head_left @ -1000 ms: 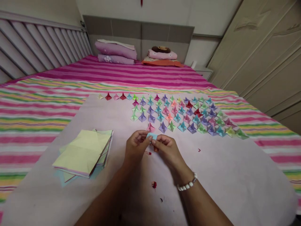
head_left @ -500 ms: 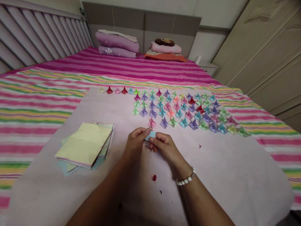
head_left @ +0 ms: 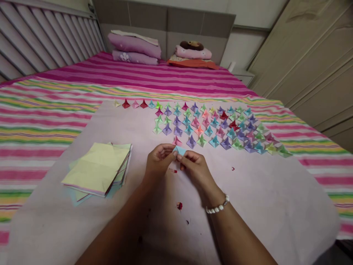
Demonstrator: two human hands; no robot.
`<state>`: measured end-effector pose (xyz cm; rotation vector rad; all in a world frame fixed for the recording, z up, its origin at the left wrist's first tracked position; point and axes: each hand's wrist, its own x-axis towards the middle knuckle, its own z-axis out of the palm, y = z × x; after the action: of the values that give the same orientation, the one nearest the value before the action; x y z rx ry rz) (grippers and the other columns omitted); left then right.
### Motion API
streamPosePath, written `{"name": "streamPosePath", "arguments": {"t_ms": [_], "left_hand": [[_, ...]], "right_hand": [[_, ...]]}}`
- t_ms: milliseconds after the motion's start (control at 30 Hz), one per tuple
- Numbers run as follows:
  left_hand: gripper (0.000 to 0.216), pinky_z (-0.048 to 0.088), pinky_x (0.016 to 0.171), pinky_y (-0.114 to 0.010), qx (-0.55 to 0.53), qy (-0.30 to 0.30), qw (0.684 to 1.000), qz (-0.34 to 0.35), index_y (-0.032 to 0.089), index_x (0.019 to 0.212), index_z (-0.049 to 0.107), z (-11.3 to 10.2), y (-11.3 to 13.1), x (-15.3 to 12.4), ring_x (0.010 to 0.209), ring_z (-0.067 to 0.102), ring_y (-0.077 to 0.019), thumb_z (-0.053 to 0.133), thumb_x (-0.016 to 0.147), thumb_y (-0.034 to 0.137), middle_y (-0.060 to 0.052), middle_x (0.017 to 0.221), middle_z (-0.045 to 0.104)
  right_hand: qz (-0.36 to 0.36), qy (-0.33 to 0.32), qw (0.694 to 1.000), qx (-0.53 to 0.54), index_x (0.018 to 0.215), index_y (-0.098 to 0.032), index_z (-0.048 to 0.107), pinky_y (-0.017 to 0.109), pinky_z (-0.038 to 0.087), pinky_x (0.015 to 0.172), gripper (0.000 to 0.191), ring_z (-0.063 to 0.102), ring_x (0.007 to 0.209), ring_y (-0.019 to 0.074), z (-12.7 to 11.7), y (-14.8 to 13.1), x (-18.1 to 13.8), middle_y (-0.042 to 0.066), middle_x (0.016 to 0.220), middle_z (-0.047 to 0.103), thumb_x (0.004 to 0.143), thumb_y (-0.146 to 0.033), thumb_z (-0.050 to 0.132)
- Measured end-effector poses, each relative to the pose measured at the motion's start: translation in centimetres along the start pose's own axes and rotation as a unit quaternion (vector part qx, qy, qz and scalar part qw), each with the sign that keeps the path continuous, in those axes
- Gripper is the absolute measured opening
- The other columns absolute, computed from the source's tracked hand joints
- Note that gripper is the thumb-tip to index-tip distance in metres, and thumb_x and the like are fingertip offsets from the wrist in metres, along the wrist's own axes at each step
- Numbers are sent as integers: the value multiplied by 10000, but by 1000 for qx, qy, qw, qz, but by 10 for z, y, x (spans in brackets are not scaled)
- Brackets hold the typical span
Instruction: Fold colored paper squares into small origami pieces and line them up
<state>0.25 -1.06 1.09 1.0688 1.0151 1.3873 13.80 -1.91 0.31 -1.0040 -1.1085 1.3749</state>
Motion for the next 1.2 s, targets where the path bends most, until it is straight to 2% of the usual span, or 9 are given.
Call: {"name": "streamPosePath", "arguments": {"t_ms": [100,167,300,400,567,667,867,1100,1200], "left_hand": [[264,512,755,-283,-3,-12,1000,-1,143,856,668,0,0,0,771,655,-151,778,654,273,-39,799,711],[272,511,770,-285,-4,-17,1000,-6,143,867,669,1,0,0,790,658,-154,779,658,277,-40,817,715],[290,508,734,-277,2,-49,998,-29,148,901,681,0,2,-2,754,652,-151,768,670,300,-30,801,713],[312,491,654,-254,21,-77,995,-58,156,948,697,-2,4,-2,692,632,-139,751,683,311,-15,748,697],[293,456,579,-224,25,-76,992,-93,163,938,711,-5,2,0,648,602,-119,741,690,315,-9,728,683],[229,456,594,-214,15,-74,994,-85,161,887,716,-6,-2,1,615,584,-94,737,708,301,-2,719,685],[252,491,658,-236,-43,-91,990,-94,182,902,722,-6,-8,1,664,633,-113,770,686,302,-4,769,702],[153,498,697,-261,-98,-91,984,-118,160,787,719,0,-2,-4,677,640,-130,752,667,250,-24,746,705],[151,501,707,-278,-102,-86,984,-114,150,768,716,0,0,-4,678,634,-138,716,706,288,-34,718,697]], "right_hand": [[-43,41,998,21,890,-208,699,230,431,513,302,535,503,88,-1,-4,1,-56,622,609,633,-311,820],[-57,43,997,34,928,-217,698,236,465,536,340,574,520,96,-1,-6,1,-54,636,628,620,-285,824],[-48,29,998,37,829,-197,705,240,495,546,243,602,517,107,-3,-9,1,-38,582,646,628,-273,819],[-35,48,996,63,793,-195,703,236,500,547,231,607,510,101,-5,-9,1,-31,615,669,611,-265,827],[-21,31,997,72,793,-195,706,226,488,542,227,606,509,101,-8,-9,1,-27,606,679,613,-260,827],[-19,10,999,47,801,-192,705,231,478,535,217,604,500,113,-7,-9,0,-33,545,659,626,-255,816],[-7,41,995,88,731,-197,700,239,475,530,155,586,487,105,-4,-11,-1,-29,599,679,611,-219,795],[0,55,992,113,666,-198,704,236,468,521,98,570,460,97,-2,-13,-2,-37,568,668,589,-167,757],[-8,54,994,91,663,-199,700,242,472,536,76,580,469,106,-2,-10,-2,-38,542,661,604,-171,739]]}}
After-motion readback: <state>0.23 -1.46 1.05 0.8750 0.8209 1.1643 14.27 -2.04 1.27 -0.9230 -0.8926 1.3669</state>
